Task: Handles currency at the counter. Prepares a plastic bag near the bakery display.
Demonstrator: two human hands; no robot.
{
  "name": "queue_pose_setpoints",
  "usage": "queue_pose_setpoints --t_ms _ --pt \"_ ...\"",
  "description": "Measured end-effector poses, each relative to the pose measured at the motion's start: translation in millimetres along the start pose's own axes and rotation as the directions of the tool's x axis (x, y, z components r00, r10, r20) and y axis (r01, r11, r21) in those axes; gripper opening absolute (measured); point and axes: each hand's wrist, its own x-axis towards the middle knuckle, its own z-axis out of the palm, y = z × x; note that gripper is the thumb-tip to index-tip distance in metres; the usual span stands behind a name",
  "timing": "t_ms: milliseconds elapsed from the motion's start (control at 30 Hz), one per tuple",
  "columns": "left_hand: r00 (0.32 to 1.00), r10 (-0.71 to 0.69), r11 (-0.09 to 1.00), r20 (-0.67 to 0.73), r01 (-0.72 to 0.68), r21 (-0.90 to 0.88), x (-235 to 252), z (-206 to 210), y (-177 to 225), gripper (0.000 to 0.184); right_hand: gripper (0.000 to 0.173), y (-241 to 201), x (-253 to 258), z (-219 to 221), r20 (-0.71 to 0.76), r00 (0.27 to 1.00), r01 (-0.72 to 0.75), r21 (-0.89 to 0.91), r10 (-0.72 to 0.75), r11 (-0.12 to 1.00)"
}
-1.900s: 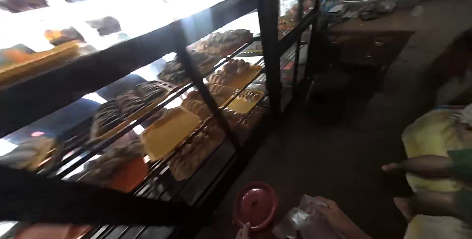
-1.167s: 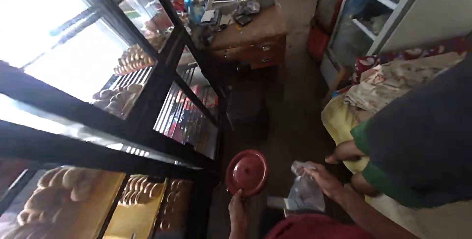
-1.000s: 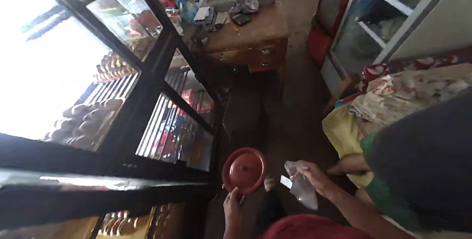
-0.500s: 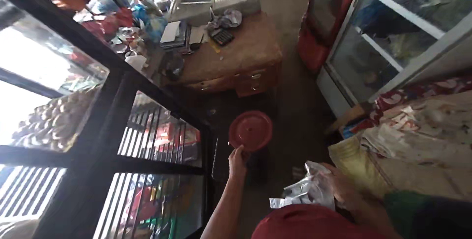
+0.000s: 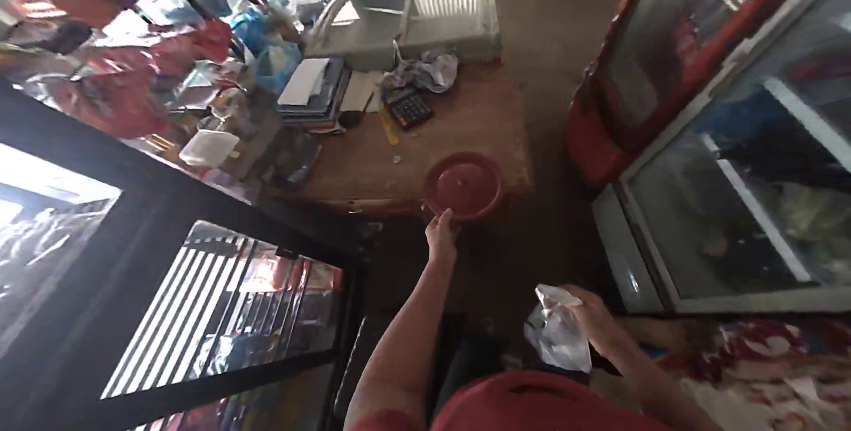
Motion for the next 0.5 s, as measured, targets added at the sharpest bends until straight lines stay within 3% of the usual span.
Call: queue_pose_setpoints --t_ms 167,333,433,500 --pt "1.0 0.024 1.0 0.001 -0.024 0.015 96 39 -1 0.03 0.027 -49 88 22 0.099 0.995 -0.002 0.042 -0.002 0.999" --pt "0.999 0.044 0.999 0.022 -0.045 0.024 159 65 8 0.035 0.028 -89 157 43 0.265 0.964 0.0 0.084 -0.022 0.996" --pt "0.999 0.024 0.987 0.042 -0.031 0.16 170 58 14 0.043 0.028 -114 194 51 0.247 0.969 -0.071 0.259 0.005 0.963" --pt "0.991 -0.027 0.978 0.13 -0.001 0.209 161 42 18 0.05 0.028 -132 224 56 0.198 0.98 -0.116 0.429 0.032 0.896"
